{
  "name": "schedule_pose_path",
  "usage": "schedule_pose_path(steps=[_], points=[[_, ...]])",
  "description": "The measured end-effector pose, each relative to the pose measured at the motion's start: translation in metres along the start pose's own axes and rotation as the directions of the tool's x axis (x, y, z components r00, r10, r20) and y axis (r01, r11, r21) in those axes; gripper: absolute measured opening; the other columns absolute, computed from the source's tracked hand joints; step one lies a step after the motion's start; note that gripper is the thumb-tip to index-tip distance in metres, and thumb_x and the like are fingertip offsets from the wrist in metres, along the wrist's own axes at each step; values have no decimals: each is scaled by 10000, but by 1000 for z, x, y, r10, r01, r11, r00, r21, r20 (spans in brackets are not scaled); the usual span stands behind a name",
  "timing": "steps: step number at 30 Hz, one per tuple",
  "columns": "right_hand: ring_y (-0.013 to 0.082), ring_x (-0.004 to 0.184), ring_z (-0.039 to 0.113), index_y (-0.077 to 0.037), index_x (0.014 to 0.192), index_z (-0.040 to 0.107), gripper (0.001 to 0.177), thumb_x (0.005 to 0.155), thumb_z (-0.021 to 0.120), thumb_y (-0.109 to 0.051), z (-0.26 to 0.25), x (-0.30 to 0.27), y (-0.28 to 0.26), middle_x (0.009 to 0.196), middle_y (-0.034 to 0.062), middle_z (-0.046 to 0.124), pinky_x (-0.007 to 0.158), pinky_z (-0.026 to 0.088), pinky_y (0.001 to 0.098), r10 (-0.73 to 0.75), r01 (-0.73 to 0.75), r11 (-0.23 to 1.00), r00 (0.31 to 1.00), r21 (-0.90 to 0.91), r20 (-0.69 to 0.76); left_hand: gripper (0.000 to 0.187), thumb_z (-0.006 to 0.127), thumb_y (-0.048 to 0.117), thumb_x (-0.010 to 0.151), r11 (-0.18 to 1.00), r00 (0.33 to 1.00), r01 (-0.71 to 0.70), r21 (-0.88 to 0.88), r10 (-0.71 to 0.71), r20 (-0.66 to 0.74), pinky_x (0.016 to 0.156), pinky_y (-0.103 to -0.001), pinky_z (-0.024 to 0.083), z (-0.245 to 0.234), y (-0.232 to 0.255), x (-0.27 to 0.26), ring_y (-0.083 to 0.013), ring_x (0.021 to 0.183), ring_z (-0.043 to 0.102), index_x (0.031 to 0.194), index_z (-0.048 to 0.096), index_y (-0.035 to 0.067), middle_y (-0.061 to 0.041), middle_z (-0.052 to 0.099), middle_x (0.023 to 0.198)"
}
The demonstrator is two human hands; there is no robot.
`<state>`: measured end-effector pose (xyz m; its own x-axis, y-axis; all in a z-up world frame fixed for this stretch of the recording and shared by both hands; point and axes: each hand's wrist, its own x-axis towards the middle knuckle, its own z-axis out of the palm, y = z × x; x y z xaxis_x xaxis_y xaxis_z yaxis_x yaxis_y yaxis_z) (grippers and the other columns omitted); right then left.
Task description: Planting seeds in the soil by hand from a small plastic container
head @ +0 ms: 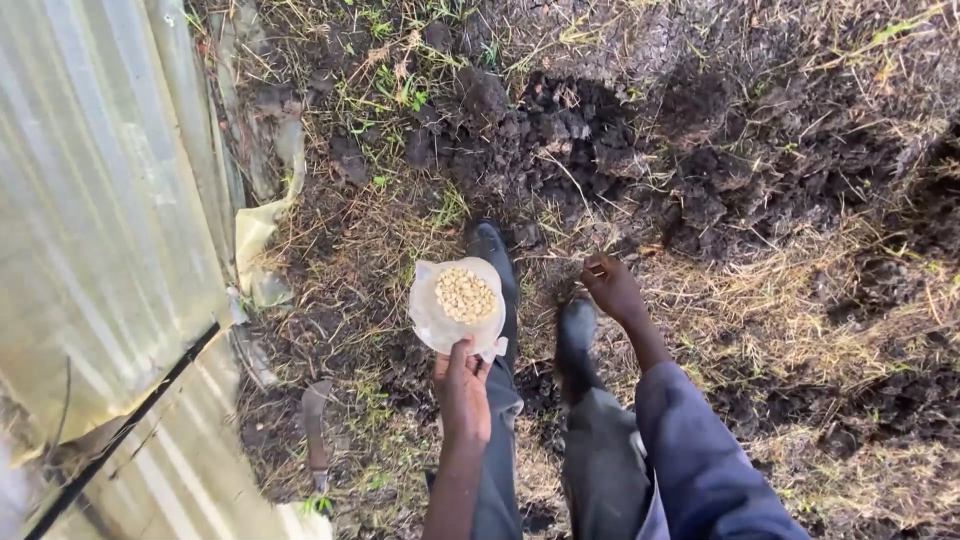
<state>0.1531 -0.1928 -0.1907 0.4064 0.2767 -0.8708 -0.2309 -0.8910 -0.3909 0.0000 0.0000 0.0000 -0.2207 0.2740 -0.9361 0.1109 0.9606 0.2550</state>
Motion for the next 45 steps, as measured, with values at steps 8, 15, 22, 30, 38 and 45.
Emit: schedule_pose_path(steps=[8,15,22,30,38,45], points=[[300,1138,554,-56,1245,535,399,865,653,-65,-28,124,-17,1297,161,549,1009,527,449,-59,-12,902,987,-432,-150,425,644,123,879,987,999,-36,158,38,-8,954,-356,500,22,51,69,-258,1080,578,1275,513,46,-147,595,1233],[413,1325,426,-31,1427,447,728,907,712,-466,-23,256,42,1456,224,452,1119,288,650,-324,34,734,896,-678,-305,229,677,197,867,955,983,-185,234,175,60,1131,-446,477,20,32,225,-244,1118,625,1015,533,97,-103,621,1131],[391,1277,383,-58,1393,489,691,884,820,-389,14,287,61,1395,179,516,1027,323,591,-515,55,716,715,-696,-473,638,638,131,862,992,992,-128,-9,128,4,1204,-507,403,43,-12,329,-167,879,553,1449,413,26,-54,468,878],[315,1041,546,-91,1327,633,653,758,801,-363,19,315,91,1300,129,631,881,411,470,-648,161,706,541,-690,-537,570,619,179,873,973,977,-189,133,200,-73,1179,-406,446,48,-34,398,-271,1313,562,1404,465,39,-146,558,1425],[243,1069,557,-87,1168,623,435,798,739,-284,-25,255,16,1141,89,611,951,460,415,-343,415,909,678,-47,-650,570,605,206,884,959,964,-263,109,257,68,1190,-477,414,39,-43,396,-295,1297,560,1405,472,17,-181,554,1408],[183,955,580,-100,1164,589,415,867,705,-366,-100,269,-61,1104,82,602,847,535,361,-504,627,778,590,-37,-631,573,622,178,894,974,972,-228,9,227,61,1160,-440,441,48,-73,373,-277,1200,586,1430,486,32,-169,597,1316]])
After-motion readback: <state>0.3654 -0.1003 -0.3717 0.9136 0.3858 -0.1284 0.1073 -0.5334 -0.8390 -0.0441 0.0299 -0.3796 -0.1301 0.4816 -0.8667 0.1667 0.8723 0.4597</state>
